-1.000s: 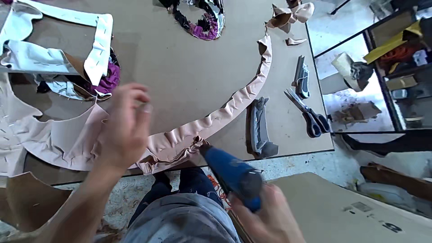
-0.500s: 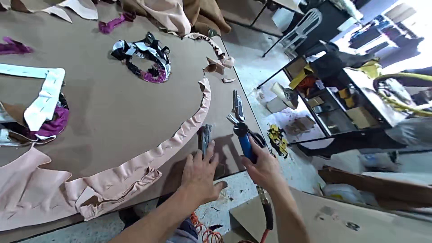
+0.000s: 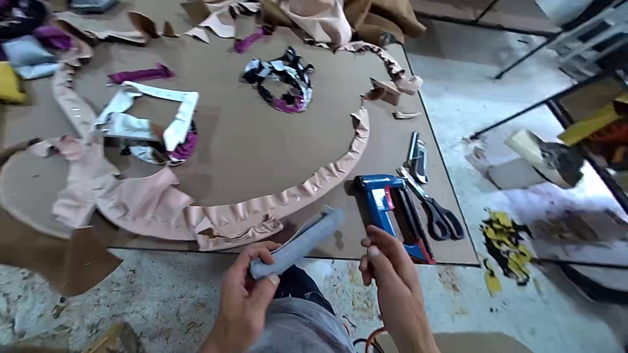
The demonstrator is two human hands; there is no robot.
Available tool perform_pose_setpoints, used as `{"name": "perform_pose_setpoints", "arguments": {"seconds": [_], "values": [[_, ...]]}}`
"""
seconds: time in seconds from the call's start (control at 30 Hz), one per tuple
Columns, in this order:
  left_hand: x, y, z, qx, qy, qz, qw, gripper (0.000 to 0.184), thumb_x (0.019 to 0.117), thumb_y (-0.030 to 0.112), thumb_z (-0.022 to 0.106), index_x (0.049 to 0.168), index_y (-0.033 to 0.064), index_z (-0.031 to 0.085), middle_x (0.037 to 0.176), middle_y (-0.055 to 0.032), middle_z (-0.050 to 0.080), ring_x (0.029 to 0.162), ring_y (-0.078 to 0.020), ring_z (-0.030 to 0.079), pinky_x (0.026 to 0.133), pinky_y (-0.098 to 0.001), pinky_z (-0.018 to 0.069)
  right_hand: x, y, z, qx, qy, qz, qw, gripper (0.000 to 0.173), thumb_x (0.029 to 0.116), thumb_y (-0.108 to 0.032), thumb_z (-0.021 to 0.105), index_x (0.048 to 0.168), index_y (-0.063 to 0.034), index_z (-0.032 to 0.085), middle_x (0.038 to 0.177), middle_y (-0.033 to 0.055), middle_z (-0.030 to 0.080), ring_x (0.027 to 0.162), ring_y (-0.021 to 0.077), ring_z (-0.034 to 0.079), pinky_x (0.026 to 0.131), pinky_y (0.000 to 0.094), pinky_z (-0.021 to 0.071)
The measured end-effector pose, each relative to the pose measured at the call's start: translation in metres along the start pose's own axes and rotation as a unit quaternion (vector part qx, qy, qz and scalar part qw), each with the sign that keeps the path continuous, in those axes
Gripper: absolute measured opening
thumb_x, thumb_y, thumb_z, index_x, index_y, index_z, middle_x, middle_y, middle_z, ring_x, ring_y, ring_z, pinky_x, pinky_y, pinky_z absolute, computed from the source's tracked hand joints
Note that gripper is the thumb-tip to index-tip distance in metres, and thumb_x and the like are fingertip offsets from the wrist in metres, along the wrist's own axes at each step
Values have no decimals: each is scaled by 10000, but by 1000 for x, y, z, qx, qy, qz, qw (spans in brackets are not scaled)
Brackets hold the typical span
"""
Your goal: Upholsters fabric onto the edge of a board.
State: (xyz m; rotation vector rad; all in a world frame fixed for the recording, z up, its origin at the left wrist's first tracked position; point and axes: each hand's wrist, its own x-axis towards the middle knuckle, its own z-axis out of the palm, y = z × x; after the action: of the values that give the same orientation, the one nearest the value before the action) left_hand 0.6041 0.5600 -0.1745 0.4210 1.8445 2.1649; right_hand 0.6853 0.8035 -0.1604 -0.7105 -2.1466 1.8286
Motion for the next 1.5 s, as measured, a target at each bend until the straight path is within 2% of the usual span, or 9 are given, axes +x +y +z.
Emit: {"name": "perform_pose_setpoints", "arguments": {"seconds": [0.1, 0.17, 0.27, 0.37, 0.47, 0.6, 0.7, 1.23, 1.5], "values": [[-20, 24, 3, 255, 3, 178, 950, 227, 979, 313, 625, 1157, 184, 682, 1235, -62, 634, 1143, -124, 632, 920, -271, 582, -36, -20, 43, 123, -210, -43, 969, 1006, 936, -646, 598, 1597, -8, 187, 1513, 147, 491, 1218, 249, 628, 882, 420, 605], [-33, 24, 14, 327, -47, 242, 912, 268, 1004, 271, 584, 1209, 147, 703, 1261, -134, 660, 1161, -206, 652, 937, -329, 583, -49, -30, 69, 150, -251, -57, 954, 1043, 907, -633, 655, 1601, 8, 212, 1567, 137, 442, 1356, 205, 530, 1075, 397, 515], [-54, 19, -5, 249, -92, 200, 943, 267, 920, 78, 576, 1134, 50, 735, 1245, -122, 709, 1177, -196, 677, 988, -355, 584, -47, -19, 79, 172, -183, 2, 968, 451, 970, -263, 689, 1334, -10, 607, 1193, 125, 690, 981, 190, 699, 839, 371, 612], [-86, 14, -49, 53, 31, -6, 998, 253, 930, 168, 616, 1078, -37, 636, 1000, -82, 739, 871, -156, 731, 746, -347, 632, -46, -6, 62, 125, -316, -12, 940, 181, 984, -135, 645, 1144, -109, 727, 1163, 87, 710, 783, 163, 717, 633, 329, 637], [-92, 0, -82, -107, 73, -154, 980, 761, 925, 401, 699, 1471, 6, 345, 1322, -121, 623, 1133, -266, 665, 828, -441, 628, -45, -8, 57, 45, -423, 18, 905, 176, 945, -166, 688, 1117, -132, 704, 1139, 51, 706, 730, 132, 705, 567, 310, 622], [-71, -11, -79, -77, 116, -151, 979, 322, 1007, 233, 575, 1232, 2, 588, 1124, -127, 706, 1033, -248, 694, 871, -421, 606, -29, -11, 84, 35, -274, 126, 953, 291, 838, -120, 749, 1069, -46, 589, 877, 107, 720, 678, 205, 702, 603, 357, 610], [-50, -32, -76, -104, 145, -171, 969, 436, 924, 150, 691, 1309, -4, 553, 1159, -161, 684, 1041, -269, 706, 928, -446, 614, -9, 1, 98, 58, -151, 158, 974, 361, 819, -34, 754, 1141, -7, 593, 828, 161, 714, 697, 252, 719, 668, 384, 633], [-5, -40, -52, -17, 336, -240, 911, 313, 938, 45, 617, 1235, -44, 570, 987, -114, 730, 825, -216, 758, 710, -369, 674, 36, 35, 119, 94, -109, 181, 973, 301, 982, -82, 598, 1276, -54, 654, 982, 144, 732, 731, 245, 741, 644, 389, 664], [-17, -55, -52, 130, 266, -180, 938, 463, 1050, 302, 543, 1333, -48, 437, 901, -31, 674, 637, -96, 670, 561, -268, 609, 37, 34, 123, 88, -76, 182, 976, 292, 954, -67, 590, 1236, -21, 648, 922, 104, 744, 657, 207, 731, 557, 341, 646]]}}
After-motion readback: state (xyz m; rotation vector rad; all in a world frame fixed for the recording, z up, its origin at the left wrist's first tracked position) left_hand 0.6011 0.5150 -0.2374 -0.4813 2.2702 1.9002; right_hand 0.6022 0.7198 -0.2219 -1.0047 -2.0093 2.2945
